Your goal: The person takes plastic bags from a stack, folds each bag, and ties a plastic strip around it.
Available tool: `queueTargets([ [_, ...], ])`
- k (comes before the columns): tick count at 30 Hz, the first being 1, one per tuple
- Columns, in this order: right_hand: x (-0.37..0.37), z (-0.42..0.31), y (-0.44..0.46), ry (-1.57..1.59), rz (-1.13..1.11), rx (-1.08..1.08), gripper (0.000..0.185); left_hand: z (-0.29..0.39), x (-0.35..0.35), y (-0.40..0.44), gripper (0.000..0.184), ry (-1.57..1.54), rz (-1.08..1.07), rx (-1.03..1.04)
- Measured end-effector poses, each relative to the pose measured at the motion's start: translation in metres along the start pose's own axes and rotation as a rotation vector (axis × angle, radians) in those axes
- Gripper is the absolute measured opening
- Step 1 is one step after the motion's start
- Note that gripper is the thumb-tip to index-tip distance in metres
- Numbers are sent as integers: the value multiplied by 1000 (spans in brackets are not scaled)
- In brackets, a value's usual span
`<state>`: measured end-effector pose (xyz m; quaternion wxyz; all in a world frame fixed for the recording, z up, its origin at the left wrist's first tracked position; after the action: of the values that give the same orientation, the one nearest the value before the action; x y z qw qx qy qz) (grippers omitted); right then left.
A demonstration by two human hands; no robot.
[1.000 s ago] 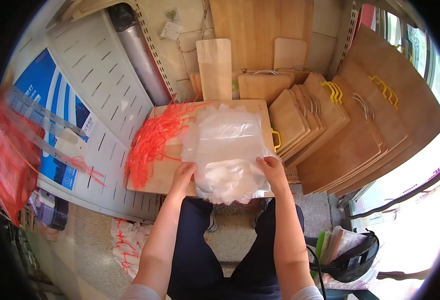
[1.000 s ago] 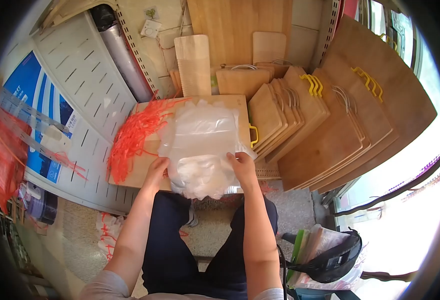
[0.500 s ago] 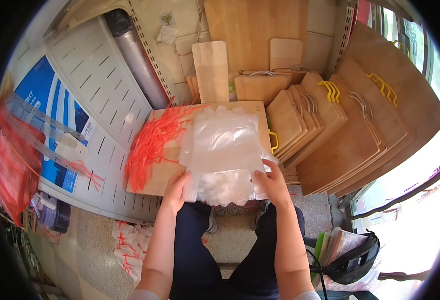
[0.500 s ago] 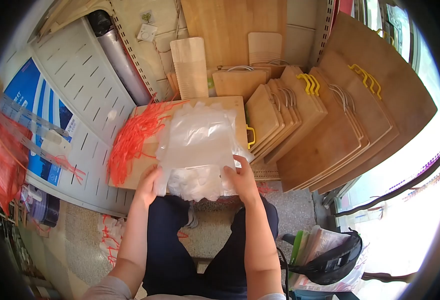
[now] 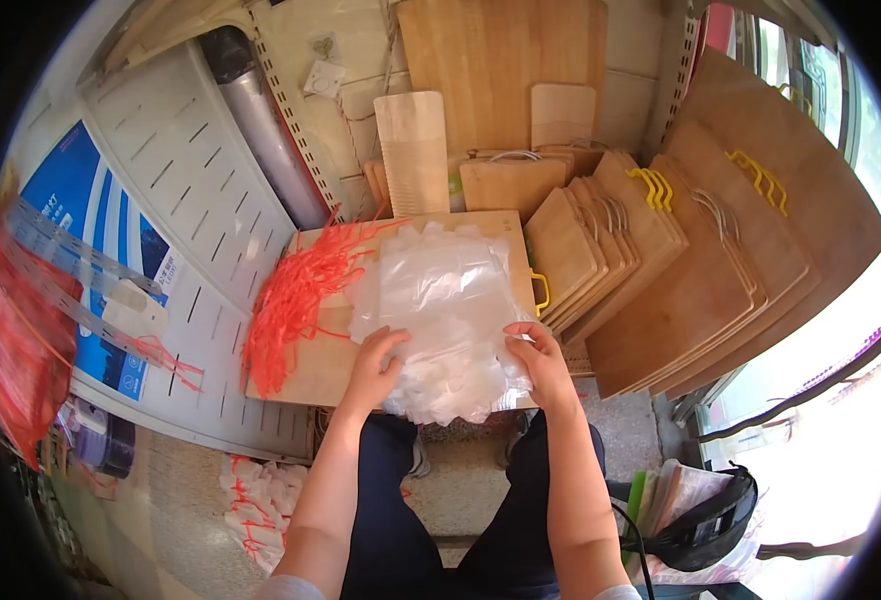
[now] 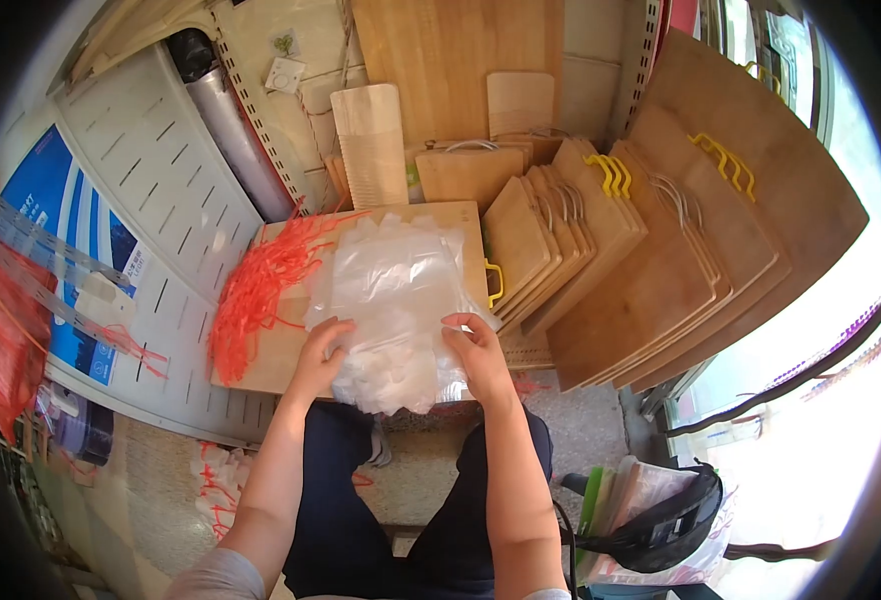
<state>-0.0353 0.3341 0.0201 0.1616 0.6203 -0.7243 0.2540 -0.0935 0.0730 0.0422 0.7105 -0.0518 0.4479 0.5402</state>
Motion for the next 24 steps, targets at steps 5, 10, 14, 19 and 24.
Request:
queueTargets([
  [5, 31, -19, 10, 184, -120, 58, 40, 8, 4, -3, 41, -27, -39, -6],
  [10, 37, -35, 8, -15, -63, -125, 41, 3, 4, -7, 42, -49, -12, -20],
  [14, 4, -22, 21, -724, 33, -496, 32, -1, 2, -7, 36, -75, 29, -26],
  [19, 29, -30, 4, -1078, 47, -793, 32, -10, 0, -3, 26, -169, 66, -99],
  [24, 33, -23, 6, -1317, 67, -845, 31, -22, 2, -1, 25, -183, 95, -121],
])
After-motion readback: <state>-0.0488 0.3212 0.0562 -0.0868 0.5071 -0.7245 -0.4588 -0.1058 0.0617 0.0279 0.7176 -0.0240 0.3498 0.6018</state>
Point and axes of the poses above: each hand's wrist, its own y-axis towards the middle knuckle, its own x-axis out of the palm, z = x × y, the point moved 6 cm from there along y, towards the middle knuckle, and after that the axes turned 6 degrees about y, right-handed, at the moved point
